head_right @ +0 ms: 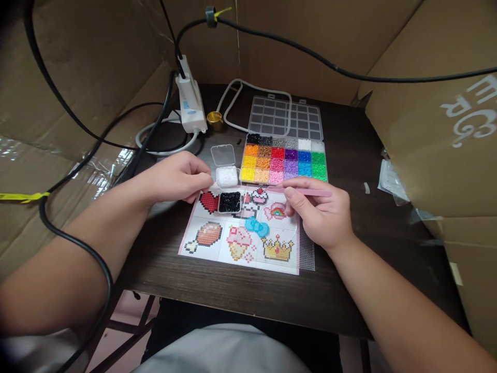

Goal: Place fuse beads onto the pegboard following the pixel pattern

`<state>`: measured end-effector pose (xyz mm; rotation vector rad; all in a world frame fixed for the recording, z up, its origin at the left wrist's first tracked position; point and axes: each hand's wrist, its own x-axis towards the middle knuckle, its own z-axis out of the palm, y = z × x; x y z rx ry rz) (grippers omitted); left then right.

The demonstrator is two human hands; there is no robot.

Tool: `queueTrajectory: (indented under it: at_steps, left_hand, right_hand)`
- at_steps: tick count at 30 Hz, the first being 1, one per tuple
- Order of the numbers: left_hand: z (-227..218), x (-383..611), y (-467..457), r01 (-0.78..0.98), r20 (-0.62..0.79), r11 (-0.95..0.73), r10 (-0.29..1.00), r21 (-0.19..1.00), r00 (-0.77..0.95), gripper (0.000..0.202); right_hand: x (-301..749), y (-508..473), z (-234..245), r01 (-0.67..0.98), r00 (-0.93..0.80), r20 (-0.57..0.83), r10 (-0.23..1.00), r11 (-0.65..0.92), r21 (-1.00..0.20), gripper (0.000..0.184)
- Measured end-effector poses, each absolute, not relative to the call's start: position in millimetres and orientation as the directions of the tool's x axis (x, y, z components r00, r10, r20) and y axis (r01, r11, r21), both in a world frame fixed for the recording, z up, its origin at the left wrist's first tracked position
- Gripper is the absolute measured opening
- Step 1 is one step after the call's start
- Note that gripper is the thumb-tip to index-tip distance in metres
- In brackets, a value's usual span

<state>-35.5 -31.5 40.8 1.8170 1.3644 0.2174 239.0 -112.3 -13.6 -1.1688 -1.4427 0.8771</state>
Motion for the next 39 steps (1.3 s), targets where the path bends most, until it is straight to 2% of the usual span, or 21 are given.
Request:
queueTrajectory:
  at_steps: [3, 6, 9, 12, 22, 28, 35, 39]
  left_hand:
    - [37, -37, -30, 0.614, -0.024, -0.175, 0.953, 0.77, 0.302, 0.034]
    - [28, -38, -27, 0.475, 0.315, -0.335, 0.941, 0.814, 0.124, 0.034]
    - [18, -36, -24, 0.369, 0.446, -0.428, 0.894, 0.825, 0.041, 0.025]
    - [12, -31, -24, 0.332, 0.456, -0.459, 0.885, 0.824, 0.094, 0.01]
    - [6, -25, -27, 0.458, 0.47, -0.556, 0.831, 0.694, 0.298, 0.011]
    - [11, -25, -29, 0.509, 0.419, -0.54, 0.842, 0.67, 0.341, 0.009]
    - [8, -25, -27, 0.518, 0.388, -0.549, 0.834, 0.656, 0.393, 0.008]
    - [7, -23, -27, 0.525, 0.379, -0.575, 0.814, 0.627, 0.44, 0.009]
  right_hand:
    - [238, -110, -16, 0.136, 0.018, 0.221, 0.975, 0.217, -0.967, 0.016]
    - [239, -108, -18, 0.14, 0.016, 0.219, 0.976, 0.215, -0.967, 0.016]
    - [239, -108, -19, 0.173, 0.019, 0.218, 0.976, 0.211, -0.962, 0.016]
    - [237, -108, -18, 0.174, 0.0, 0.225, 0.974, 0.222, -0.959, 0.015]
    - [232, -109, -10, 0.267, -0.035, 0.266, 0.963, 0.266, -0.926, 0.015]
    - [230, -109, -11, 0.283, 0.005, 0.266, 0.964, 0.253, -0.925, 0.018]
    - [220, -107, -3, 0.218, 0.028, 0.286, 0.958, 0.273, -0.937, 0.011]
    - [208, -111, 9, 0.242, 0.016, 0.348, 0.937, 0.334, -0.911, 0.011]
